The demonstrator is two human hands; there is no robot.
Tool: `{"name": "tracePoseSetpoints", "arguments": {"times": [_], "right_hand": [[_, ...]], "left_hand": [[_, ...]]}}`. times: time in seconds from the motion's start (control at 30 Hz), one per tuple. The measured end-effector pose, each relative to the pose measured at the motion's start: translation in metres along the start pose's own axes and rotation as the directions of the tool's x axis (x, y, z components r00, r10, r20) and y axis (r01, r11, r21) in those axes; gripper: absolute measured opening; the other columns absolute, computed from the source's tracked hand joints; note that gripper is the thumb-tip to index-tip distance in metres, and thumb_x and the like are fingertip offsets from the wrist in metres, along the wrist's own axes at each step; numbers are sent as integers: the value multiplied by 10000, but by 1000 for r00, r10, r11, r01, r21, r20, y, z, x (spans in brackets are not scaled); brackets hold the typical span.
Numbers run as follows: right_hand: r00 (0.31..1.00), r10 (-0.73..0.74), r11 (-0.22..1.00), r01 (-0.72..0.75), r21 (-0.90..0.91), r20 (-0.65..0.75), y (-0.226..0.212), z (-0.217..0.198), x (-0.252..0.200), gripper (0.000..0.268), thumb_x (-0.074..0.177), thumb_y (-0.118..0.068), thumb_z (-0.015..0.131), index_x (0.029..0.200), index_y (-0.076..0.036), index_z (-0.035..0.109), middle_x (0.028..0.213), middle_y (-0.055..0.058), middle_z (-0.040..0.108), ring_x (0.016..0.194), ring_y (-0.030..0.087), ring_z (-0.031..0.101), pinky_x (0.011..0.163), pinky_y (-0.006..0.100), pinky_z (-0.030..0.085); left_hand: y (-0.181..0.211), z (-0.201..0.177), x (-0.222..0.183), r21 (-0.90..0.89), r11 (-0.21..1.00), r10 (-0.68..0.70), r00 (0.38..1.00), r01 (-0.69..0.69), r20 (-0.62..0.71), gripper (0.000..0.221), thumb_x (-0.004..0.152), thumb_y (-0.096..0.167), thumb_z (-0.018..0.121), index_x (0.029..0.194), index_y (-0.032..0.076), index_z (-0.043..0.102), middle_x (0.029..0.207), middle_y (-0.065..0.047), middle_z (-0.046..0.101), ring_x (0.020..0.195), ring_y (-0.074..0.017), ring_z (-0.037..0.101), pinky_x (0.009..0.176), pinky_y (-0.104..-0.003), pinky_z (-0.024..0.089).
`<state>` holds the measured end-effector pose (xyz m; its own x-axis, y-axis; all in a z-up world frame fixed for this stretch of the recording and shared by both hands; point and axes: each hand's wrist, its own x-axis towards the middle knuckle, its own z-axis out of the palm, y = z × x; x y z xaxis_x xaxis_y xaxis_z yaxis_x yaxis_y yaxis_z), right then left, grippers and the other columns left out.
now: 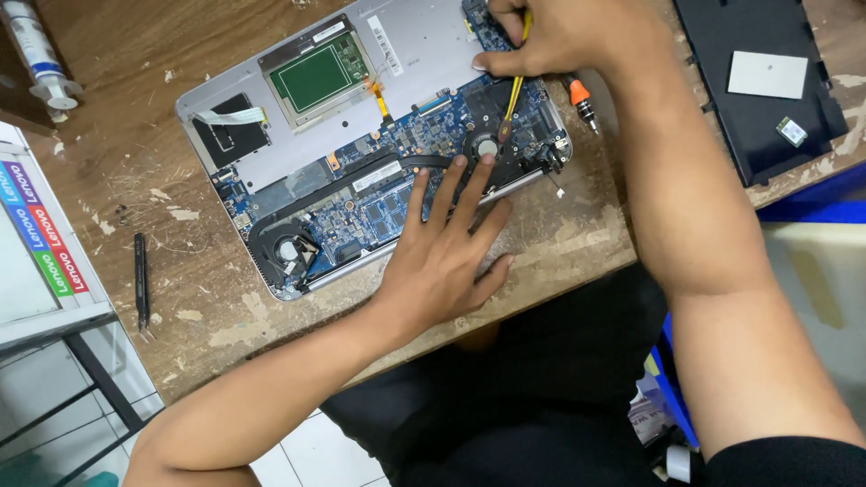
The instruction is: Disassembling a laptop motherboard by removing screws and disconnecting components using tools.
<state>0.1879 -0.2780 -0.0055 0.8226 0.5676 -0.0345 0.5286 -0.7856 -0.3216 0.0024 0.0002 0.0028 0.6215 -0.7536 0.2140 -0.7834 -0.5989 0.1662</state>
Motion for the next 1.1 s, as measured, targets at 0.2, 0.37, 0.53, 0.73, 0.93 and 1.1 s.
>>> {"name": "tracePoseSetpoints", "arguments": {"times": [0.2,0.37,0.53,0.73,0.93,1.1], "right_hand": [[1000,7,1000,-7,6,29,-3,-4,-2,589,1099,-354,872,743,-118,467,626,24,432,558,216,405,599,405,328],[998,44,998,-46,44,44,-3,2,-1,505,1078,-337,852,790,-119,500,626,32,470,563,222,423,598,395,335],[1000,23,997,-24,68,19,-1,2,-5,403,1024,-187,769,766,-107,470,611,29,427,563,213,399,599,401,313],[994,-107,992,109,57,-25,-21,-2,-2,425,982,-82,759,696,-107,445,738,12,465,620,233,444,646,433,330],[1000,-24,1000,24,-1,-6,-26,-3,-4,459,1013,-174,789,712,-120,446,699,10,468,612,236,428,624,445,307],[999,39,998,-40,43,25,-28,-2,-2,439,1048,-206,814,761,-124,493,701,23,505,616,242,434,608,452,309]], "left_hand": [[0,-1,2,-21,1000,-1,1000,1,-3,545,1016,495,703,1433,147,653,1703,-259,415,1570,-477,432,1266,-700,320],[0,-1,2,-21,1000,-9,1000,9,-7,549,1019,499,693,1433,140,651,1688,-276,431,1556,-479,451,1269,-696,319],[3,0,1,7,999,-40,999,40,-2,652,1036,548,667,1468,64,599,1711,-290,386,1589,-443,414,1303,-655,295],[-2,0,2,106,994,-38,999,42,-35,787,1026,622,681,1598,91,581,1679,-202,507,1557,-360,492,1271,-596,368],[-18,-1,5,104,994,59,980,-40,-190,433,1015,-7,632,1437,46,713,1466,-200,689,1355,-380,639,1230,-640,422],[-17,-5,1,206,978,51,989,-21,-142,400,1053,77,639,1444,36,714,1470,-217,678,1381,-412,610,1242,-614,446]]}}
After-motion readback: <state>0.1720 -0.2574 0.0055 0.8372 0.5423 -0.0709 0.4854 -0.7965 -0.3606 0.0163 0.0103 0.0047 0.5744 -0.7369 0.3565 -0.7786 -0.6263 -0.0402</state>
